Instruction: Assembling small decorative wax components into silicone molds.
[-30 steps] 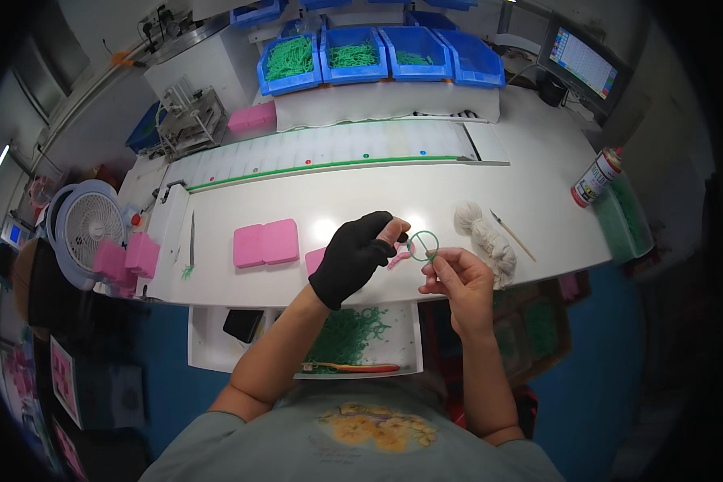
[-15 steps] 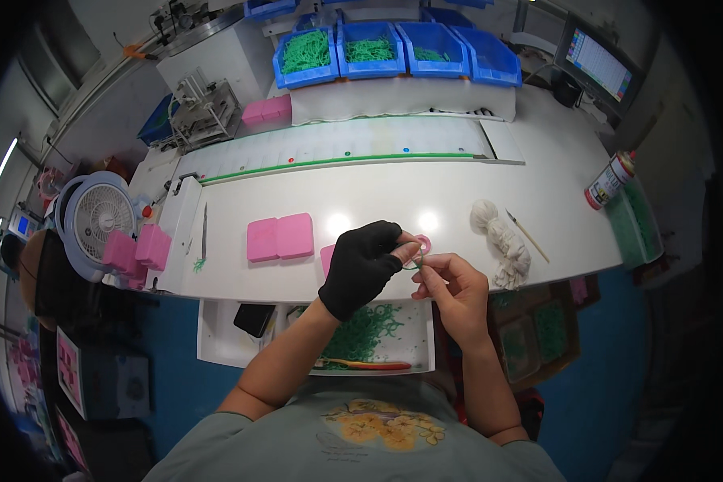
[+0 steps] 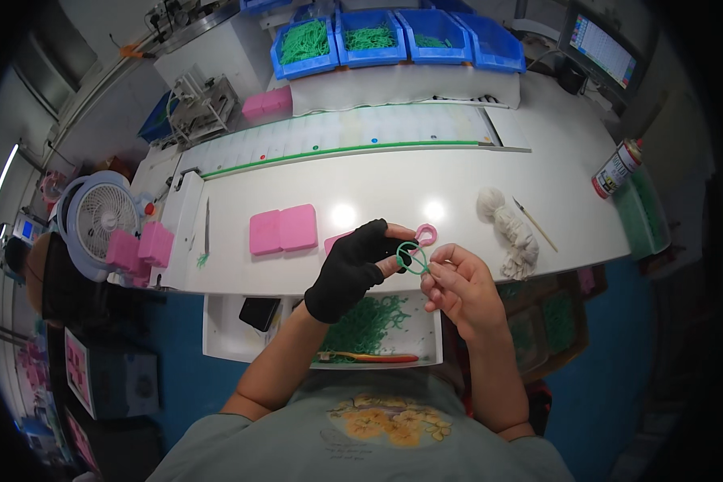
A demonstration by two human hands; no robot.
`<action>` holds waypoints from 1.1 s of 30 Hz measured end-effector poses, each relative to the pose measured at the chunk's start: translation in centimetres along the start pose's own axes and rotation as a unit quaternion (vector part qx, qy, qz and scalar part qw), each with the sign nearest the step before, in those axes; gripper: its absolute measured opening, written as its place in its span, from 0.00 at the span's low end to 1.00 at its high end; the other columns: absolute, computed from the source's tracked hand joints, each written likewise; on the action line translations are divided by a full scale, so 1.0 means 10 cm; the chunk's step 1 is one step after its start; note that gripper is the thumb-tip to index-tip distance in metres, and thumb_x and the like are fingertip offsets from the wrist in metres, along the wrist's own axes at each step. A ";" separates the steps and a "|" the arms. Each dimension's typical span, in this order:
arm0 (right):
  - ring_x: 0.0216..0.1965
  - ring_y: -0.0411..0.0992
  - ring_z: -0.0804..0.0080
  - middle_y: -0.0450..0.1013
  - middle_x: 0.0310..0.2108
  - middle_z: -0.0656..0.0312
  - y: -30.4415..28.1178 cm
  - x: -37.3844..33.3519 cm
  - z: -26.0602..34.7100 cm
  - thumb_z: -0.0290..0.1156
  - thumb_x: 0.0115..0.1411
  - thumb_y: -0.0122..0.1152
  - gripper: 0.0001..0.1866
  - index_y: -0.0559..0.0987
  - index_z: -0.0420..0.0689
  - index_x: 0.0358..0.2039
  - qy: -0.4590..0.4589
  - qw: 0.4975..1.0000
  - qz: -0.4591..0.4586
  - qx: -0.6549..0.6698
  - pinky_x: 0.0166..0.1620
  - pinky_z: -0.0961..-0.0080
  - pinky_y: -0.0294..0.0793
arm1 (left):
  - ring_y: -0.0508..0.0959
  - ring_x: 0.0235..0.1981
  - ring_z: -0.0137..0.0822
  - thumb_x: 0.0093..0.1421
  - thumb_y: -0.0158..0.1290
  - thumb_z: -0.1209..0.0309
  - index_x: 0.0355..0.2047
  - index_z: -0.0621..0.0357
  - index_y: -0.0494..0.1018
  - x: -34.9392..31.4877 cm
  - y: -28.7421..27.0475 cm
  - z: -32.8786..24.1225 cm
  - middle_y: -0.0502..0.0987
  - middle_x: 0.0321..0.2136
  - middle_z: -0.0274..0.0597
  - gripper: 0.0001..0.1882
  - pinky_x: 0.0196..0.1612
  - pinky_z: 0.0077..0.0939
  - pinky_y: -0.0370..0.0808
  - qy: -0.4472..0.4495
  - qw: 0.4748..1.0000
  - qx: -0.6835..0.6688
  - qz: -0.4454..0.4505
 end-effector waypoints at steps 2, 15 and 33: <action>0.26 0.70 0.81 0.73 0.29 0.60 0.01 0.01 -0.03 0.26 0.64 0.53 0.06 0.70 0.41 0.41 0.008 1.000 0.004 0.006 0.31 0.78 0.80 | 0.74 0.44 0.29 0.56 0.56 0.80 0.46 0.62 0.72 -0.01 0.01 0.00 0.74 0.42 0.37 0.16 0.50 0.25 0.70 0.021 1.000 0.010 0.020; 0.29 0.71 0.81 0.73 0.29 0.61 0.18 -0.01 0.09 0.28 0.63 0.57 0.08 0.73 0.36 0.38 -0.202 0.948 -0.073 -0.235 0.31 0.82 0.78 | 0.72 0.28 0.24 0.61 0.55 0.72 0.33 0.63 0.78 -0.15 -0.16 0.15 0.76 0.25 0.33 0.06 0.35 0.20 0.70 -0.019 0.992 0.058 -0.107; 0.22 0.69 0.63 0.69 0.21 0.58 0.43 -0.23 0.26 0.22 0.54 0.65 0.06 0.75 0.39 0.27 -0.406 0.731 -0.157 -0.525 0.25 0.72 0.67 | 0.72 0.28 0.22 0.63 0.55 0.70 0.35 0.62 0.77 -0.28 -0.17 0.22 0.76 0.26 0.31 0.08 0.34 0.19 0.70 -0.004 0.993 0.045 -0.109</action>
Point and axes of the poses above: each hand's wrist, its own x-axis towards the middle knuckle, its own y-axis out of the palm, z = x × y, the point moved 8 cm from there along x, towards the middle knuckle
